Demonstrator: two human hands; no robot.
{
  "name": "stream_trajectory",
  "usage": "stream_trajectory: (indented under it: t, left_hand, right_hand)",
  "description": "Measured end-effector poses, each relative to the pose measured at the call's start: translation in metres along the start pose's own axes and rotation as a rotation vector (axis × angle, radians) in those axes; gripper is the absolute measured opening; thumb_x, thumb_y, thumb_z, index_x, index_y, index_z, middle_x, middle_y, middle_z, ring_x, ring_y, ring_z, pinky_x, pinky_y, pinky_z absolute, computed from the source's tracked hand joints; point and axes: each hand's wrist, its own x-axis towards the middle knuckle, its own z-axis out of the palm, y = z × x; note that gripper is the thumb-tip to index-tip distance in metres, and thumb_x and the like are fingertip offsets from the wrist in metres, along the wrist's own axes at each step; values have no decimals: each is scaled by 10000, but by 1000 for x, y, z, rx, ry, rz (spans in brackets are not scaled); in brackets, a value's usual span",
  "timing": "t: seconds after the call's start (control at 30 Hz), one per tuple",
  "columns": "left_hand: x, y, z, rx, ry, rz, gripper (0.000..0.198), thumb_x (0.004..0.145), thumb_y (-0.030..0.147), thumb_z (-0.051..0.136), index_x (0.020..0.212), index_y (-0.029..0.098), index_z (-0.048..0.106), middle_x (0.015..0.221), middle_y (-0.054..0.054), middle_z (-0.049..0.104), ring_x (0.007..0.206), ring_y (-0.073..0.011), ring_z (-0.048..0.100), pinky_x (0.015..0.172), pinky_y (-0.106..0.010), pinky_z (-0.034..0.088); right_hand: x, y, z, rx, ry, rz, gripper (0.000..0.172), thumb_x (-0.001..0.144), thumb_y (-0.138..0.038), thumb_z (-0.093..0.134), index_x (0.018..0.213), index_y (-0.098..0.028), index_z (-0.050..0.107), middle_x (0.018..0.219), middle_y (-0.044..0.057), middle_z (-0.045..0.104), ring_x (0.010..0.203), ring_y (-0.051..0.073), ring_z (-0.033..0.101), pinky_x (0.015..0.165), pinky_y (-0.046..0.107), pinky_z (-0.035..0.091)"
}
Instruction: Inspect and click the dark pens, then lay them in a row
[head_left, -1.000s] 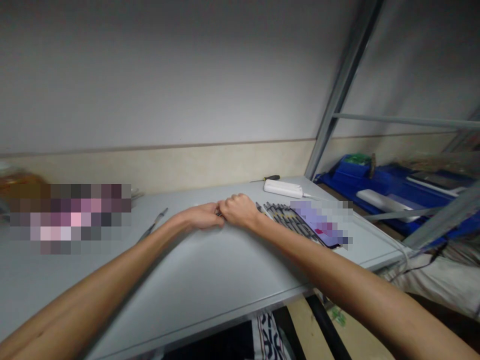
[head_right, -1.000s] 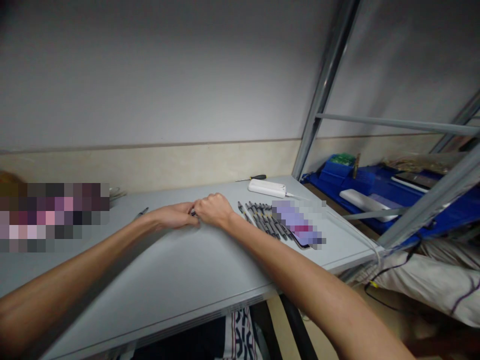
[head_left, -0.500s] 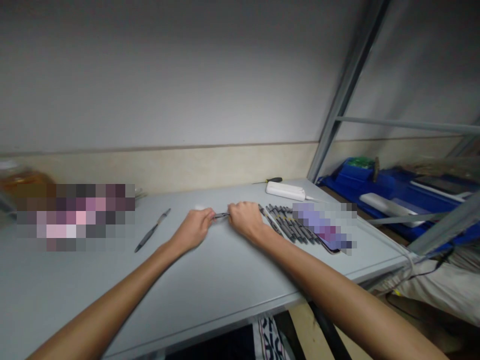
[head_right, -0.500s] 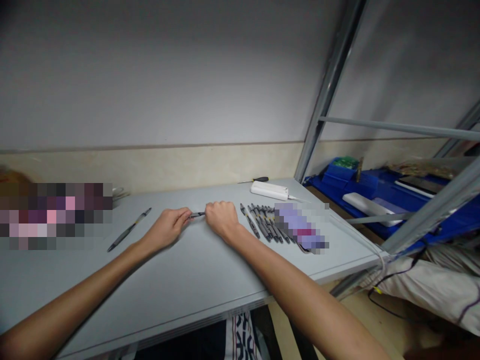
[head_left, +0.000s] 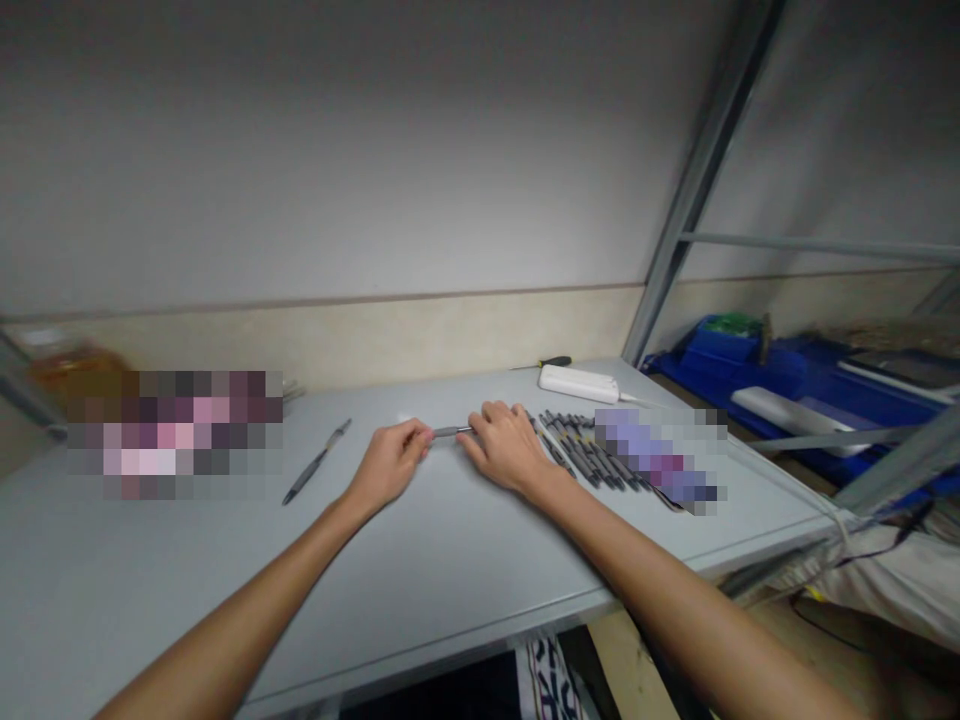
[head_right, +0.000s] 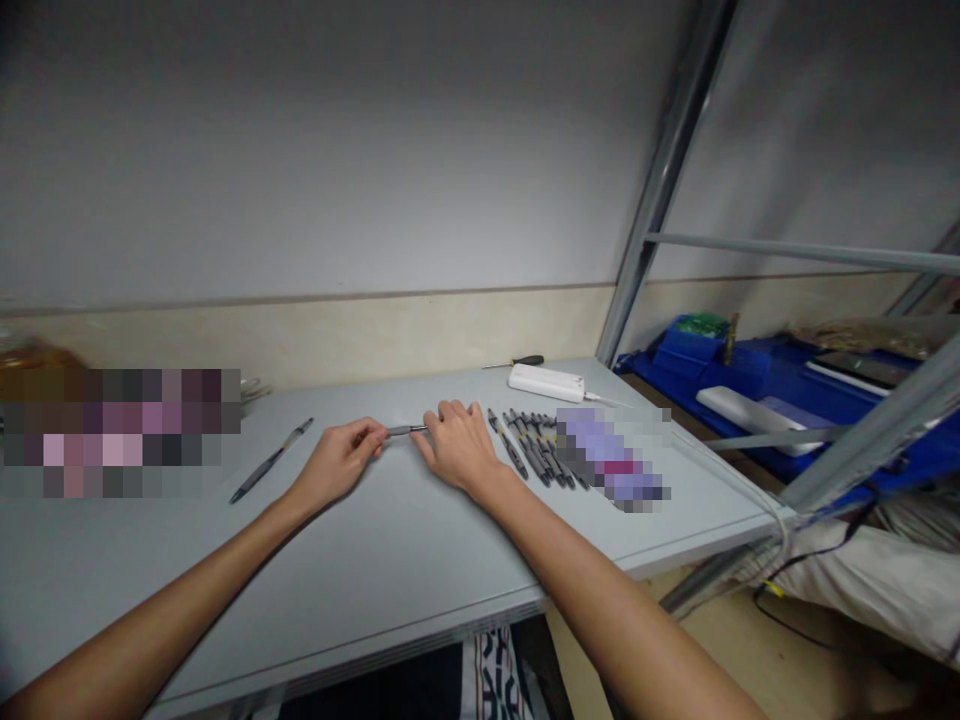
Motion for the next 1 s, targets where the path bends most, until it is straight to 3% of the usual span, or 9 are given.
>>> stream_trajectory:
  t: [0.27,0.37,0.5,0.73,0.83,0.93,1.0]
  left_hand:
    - [1,-3,-2,-57,7,-93,398,820,437,369,547,171,485,483,33,461,469,-109,402,490,-219,274]
    - [2,-6,-5,-93,10,-104,410,820,459,367,552,171,485,494,32,462,474,-109,402,496,-220,284]
    - [2,-7,-8,-111,37,-107,431,805,495,388,542,170,492,478,36,453,466,-104,394,490,-218,282]
    - [3,-8,-7,-234,13,-283,551,796,583,337,482,162,502,374,38,399,384,-93,361,448,-221,276]
    - [4,-7,-7,-338,20,-245,483,789,563,376,578,157,530,436,36,446,423,-91,387,471,-214,308]
    - [3,-5,-8,-456,51,-141,332,733,490,523,831,174,537,579,42,510,507,-90,452,530,-205,362]
    - [3,-6,-9,-459,61,-80,352,679,438,605,903,178,526,673,23,543,598,-102,502,599,-219,399]
  right_hand:
    - [-2,7,1,228,71,-63,224,862,-341,475,939,-197,629,937,77,577,917,186,479,803,323,272]
    - [-4,14,2,427,55,12,285,844,-392,488,949,-177,643,856,62,614,803,155,521,734,267,321]
    - [-6,24,2,699,-30,129,392,862,-404,410,792,-128,680,610,18,594,568,113,483,559,214,327]
    - [-4,28,0,1085,1,194,283,757,-356,563,798,-98,673,649,26,605,560,100,480,512,199,353]
    - [-2,29,2,1147,27,240,286,734,-363,585,787,-95,669,607,15,578,534,94,462,493,198,346]
    - [-1,31,5,1162,50,276,296,725,-378,588,777,-99,670,539,-11,525,491,83,425,461,195,314]
    - [-1,33,6,1179,51,293,305,723,-390,587,773,-100,669,514,-23,499,474,79,409,448,194,296]
